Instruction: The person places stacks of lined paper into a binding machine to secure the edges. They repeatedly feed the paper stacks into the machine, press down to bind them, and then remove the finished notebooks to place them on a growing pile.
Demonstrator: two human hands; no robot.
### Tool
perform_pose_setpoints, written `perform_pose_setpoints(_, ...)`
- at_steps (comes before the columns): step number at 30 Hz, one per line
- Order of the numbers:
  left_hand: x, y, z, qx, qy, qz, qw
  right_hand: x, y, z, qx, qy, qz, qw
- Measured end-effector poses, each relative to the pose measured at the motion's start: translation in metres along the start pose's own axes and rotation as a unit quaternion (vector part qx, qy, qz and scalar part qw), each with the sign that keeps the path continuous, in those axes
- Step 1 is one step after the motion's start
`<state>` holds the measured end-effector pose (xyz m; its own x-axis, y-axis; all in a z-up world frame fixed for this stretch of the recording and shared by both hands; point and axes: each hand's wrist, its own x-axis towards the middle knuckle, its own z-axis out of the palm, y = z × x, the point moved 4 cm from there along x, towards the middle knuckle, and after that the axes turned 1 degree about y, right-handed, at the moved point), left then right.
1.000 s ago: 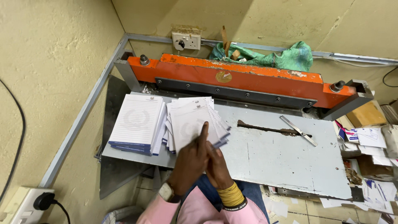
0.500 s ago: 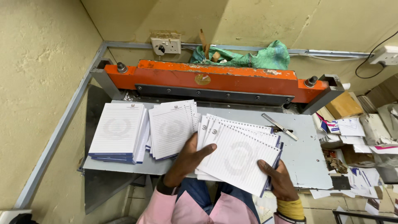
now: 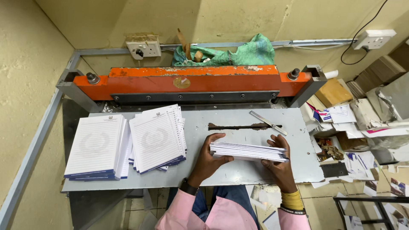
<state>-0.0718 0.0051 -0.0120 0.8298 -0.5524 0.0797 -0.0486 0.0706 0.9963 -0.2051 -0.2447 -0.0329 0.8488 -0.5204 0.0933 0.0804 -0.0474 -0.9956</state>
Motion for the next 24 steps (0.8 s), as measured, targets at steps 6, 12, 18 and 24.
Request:
perform_pose_setpoints(6, 0.016, -0.009, 0.009, -0.094, -0.048, 0.096, 0.990, 0.012, 0.005, 0.008, 0.069, 0.004, 0.003, 0.998)
perform_pose_setpoints(12, 0.025, -0.019, -0.009, -0.162, -0.060, 0.088, 0.981, 0.019, 0.026, 0.000, 0.106, -0.005, 0.023, 0.994)
perform_pose_setpoints(18, 0.030, -0.052, 0.000, -0.170, -0.038, 0.079, 0.982, 0.023, 0.029, 0.000, 0.101, 0.000, 0.028, 0.994)
perform_pose_setpoints(24, 0.024, -0.021, -0.002, -0.175, -0.039, 0.083, 0.980, 0.016, 0.002, 0.008, 0.080, 0.006, 0.042, 0.996)
